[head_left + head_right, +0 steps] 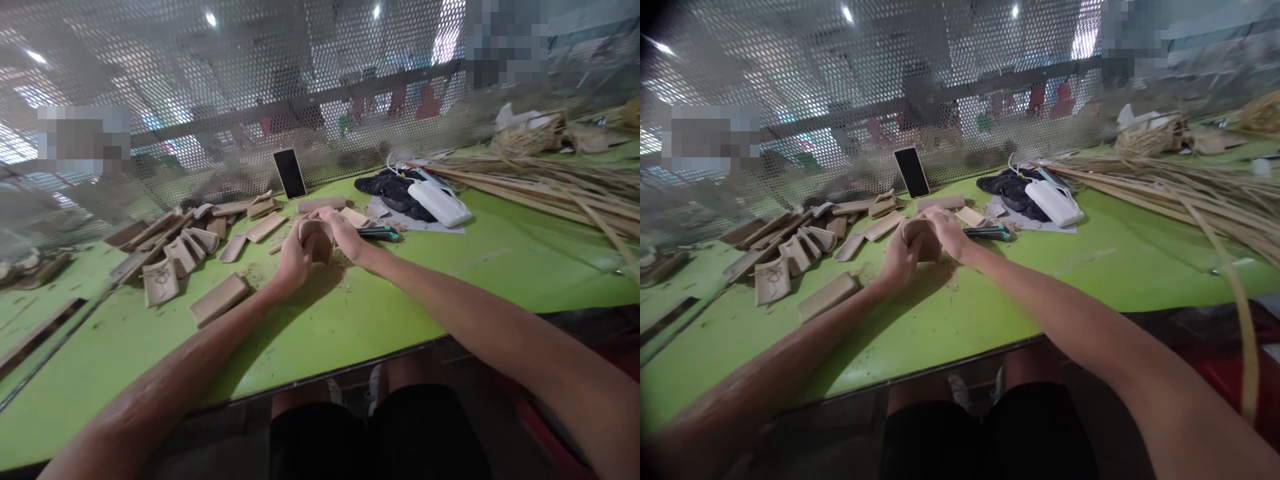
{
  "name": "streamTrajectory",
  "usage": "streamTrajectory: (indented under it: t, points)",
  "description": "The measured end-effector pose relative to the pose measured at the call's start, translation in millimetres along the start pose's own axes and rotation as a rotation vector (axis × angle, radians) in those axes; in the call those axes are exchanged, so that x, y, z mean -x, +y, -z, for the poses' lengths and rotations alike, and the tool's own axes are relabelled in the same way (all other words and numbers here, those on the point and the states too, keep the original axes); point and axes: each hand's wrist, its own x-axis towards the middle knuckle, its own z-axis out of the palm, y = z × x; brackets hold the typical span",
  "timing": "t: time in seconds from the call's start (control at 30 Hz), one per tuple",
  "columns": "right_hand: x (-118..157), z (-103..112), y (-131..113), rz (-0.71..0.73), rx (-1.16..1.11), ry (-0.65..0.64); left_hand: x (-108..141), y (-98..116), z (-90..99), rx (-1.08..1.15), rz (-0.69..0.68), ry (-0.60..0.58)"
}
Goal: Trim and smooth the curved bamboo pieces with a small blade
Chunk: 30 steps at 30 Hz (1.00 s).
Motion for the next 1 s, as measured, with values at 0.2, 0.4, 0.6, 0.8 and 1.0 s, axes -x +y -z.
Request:
streamTrajectory:
  t: [0.2,0.4,0.6,0.8,1.0]
  points:
    - [3.9,1.8,-4.0,-0.086,-0.169,-0.039,0.0,-3.7,-1.5,-0.005,0.012,0.012]
    - [1.2,9.4,-5.7,-0.072,-0.315,-0.105,-1.2,-1.0,-0.7,-0.025,-0.008,-0.003]
    - [-0.7,10.0,-1.2,-0.128,-0.386,-0.216,-1.0,4.5,0.8,-0.015,-0.041,-0.015]
    - [2.5,15.5,-6.0,-0.082,-0.297,-0.289,-0.6,1.8,2.6,-0.05,-0.011,-0.044]
    - [3.4,19.5,-9.3,-0.015,-0.147,-0.321,-3.7,-4.0,4.5,-0.052,-0.031,-0.087]
